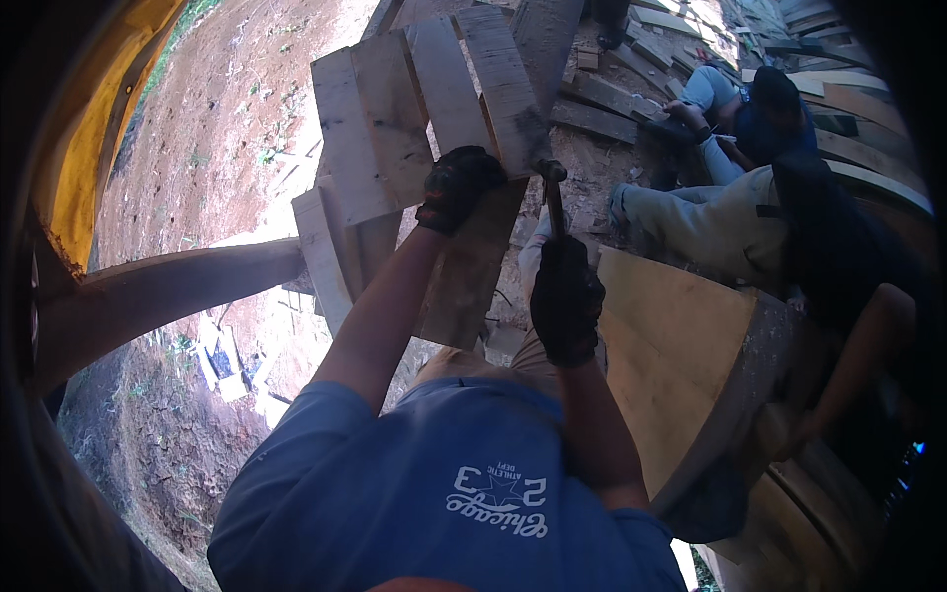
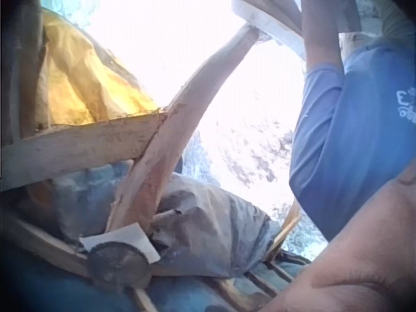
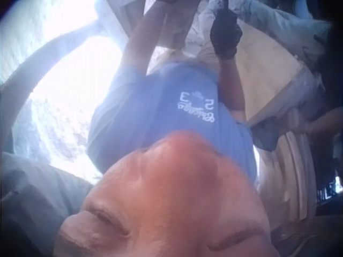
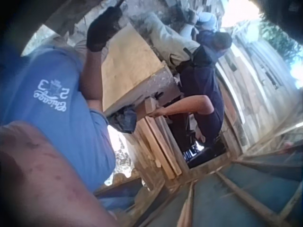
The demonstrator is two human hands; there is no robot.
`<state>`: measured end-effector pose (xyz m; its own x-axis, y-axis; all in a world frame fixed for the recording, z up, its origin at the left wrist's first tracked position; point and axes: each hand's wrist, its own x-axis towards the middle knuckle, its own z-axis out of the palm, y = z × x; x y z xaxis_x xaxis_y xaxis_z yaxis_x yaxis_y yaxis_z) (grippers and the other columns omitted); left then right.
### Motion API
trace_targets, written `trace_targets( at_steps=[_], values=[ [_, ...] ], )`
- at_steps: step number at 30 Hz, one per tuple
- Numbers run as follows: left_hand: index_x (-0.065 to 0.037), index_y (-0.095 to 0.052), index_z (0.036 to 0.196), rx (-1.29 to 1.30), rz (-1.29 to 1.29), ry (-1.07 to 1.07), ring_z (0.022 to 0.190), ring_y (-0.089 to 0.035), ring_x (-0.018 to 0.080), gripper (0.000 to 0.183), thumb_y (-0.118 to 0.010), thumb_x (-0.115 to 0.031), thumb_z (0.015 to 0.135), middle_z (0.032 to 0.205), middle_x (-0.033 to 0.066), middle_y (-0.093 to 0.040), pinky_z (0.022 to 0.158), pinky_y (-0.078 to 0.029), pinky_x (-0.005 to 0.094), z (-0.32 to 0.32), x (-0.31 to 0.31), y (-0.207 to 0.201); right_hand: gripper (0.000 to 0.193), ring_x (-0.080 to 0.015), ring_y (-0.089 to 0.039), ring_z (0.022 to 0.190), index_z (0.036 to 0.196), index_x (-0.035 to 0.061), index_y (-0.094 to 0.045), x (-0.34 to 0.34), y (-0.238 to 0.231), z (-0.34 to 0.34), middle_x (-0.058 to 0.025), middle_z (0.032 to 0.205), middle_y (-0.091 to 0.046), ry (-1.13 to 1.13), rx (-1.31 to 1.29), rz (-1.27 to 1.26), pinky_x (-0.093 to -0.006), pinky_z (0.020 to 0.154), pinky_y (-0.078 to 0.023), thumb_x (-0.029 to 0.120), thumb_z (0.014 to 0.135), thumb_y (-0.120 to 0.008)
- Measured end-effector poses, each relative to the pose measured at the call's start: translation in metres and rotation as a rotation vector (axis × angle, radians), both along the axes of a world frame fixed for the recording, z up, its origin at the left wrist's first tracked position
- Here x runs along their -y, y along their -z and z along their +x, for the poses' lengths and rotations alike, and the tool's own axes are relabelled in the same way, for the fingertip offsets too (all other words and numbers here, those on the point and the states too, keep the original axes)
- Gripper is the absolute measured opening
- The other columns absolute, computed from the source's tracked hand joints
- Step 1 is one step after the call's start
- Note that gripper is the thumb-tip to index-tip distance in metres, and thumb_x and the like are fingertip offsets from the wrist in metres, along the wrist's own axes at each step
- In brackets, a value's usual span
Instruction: The person hammers nails into wooden planks to secure them to a larger wooden structure, using a hammer while wearing protective gloves.
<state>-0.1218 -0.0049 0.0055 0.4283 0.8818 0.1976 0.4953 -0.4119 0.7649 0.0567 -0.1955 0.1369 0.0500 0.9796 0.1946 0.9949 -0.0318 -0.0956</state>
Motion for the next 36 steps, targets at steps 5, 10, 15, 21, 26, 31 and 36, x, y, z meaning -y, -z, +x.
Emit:
trace_targets(
  at_steps=[5,10,15,21,26,31,36],
  values=[
    [-0.013,-0.065,0.147,-0.149,0.196,0.045,0.146,-0.055,0.0365,0.072,-0.091,-0.038,0.084,0.151,0.0126,-0.064,0.12,-0.047,0.0499,-0.022,0.002,-0.023,0.012,-0.0308,-0.067,0.079,0.112,0.01,-0.065,0.049,0.032,0.034,-0.0076,0.097,-0.063,-0.081,0.175,0.029,-0.0396,0.066,-0.053,0.012,0.111,-0.053],
    [-0.012,-0.048,0.163,-0.34,0.236,0.17,0.162,-0.035,0.0383,0.096,-0.084,-0.059,0.087,0.17,0.0149,-0.046,0.133,-0.028,0.0544,-0.042,-0.024,-0.027,0.009,-0.0406,-0.07,0.089,0.112,0.0045,-0.068,0.076,0.029,0.034,-0.0166,0.104,-0.068,0.008,-0.34,-0.14,-0.0474,0.07,-0.053,0.006,0.108,-0.06],
    [-0.011,-0.042,0.168,-0.382,0.293,0.212,0.164,-0.032,0.0373,0.108,-0.08,-0.07,0.086,0.174,0.0175,-0.04,0.135,-0.026,0.0533,-0.03,-0.044,-0.023,0.014,-0.0417,-0.07,0.091,0.119,0.0016,-0.067,0.05,0.016,0.016,-0.0179,0.107,-0.068,-0.029,-0.256,-0.232,-0.0476,0.072,-0.055,0.006,0.109,-0.059],
    [-0.012,-0.037,0.17,-0.46,0.22,0.255,0.165,-0.028,0.0374,0.114,-0.083,-0.069,0.083,0.178,0.0168,-0.033,0.137,-0.022,0.053,-0.028,-0.039,-0.027,0.024,-0.0418,-0.074,0.098,0.13,-0.0012,-0.061,0.0,0.022,-0.018,-0.0223,0.114,-0.072,0.03,-0.617,0.109,-0.0457,0.072,-0.058,0.014,0.111,-0.059],
    [-0.014,-0.038,0.17,-0.519,0.241,0.248,0.164,-0.029,0.0385,0.106,-0.083,-0.061,0.086,0.176,0.017,-0.035,0.137,-0.022,0.0529,-0.029,-0.041,-0.022,0.03,-0.046,-0.074,0.102,0.137,-0.0013,-0.06,-0.004,0.055,-0.025,-0.0247,0.116,-0.073,0.102,-0.617,-0.181,-0.0482,0.078,-0.06,0.012,0.111,-0.059],
    [-0.017,-0.041,0.168,-0.482,0.252,0.224,0.163,-0.032,0.0385,0.099,-0.083,-0.056,0.087,0.174,0.0159,-0.039,0.136,-0.023,0.0549,-0.025,-0.038,-0.021,0.03,-0.0451,-0.075,0.097,0.138,-0.001,-0.061,-0.01,0.01,-0.03,-0.0249,0.121,-0.074,0.13,-0.588,-0.021,-0.0482,0.078,-0.06,0.012,0.111,-0.06],
    [-0.024,-0.044,0.167,-0.491,0.276,0.176,0.163,-0.033,0.037,0.096,-0.081,-0.061,0.086,0.172,0.0136,-0.042,0.137,-0.02,0.0568,-0.026,-0.042,-0.014,0.028,-0.0412,-0.076,0.094,0.133,-0.0015,-0.065,-0.009,0.008,-0.033,-0.0215,0.115,-0.076,0.158,-0.513,0.051,-0.0478,0.078,-0.06,0.014,0.11,-0.062]
  ],
)
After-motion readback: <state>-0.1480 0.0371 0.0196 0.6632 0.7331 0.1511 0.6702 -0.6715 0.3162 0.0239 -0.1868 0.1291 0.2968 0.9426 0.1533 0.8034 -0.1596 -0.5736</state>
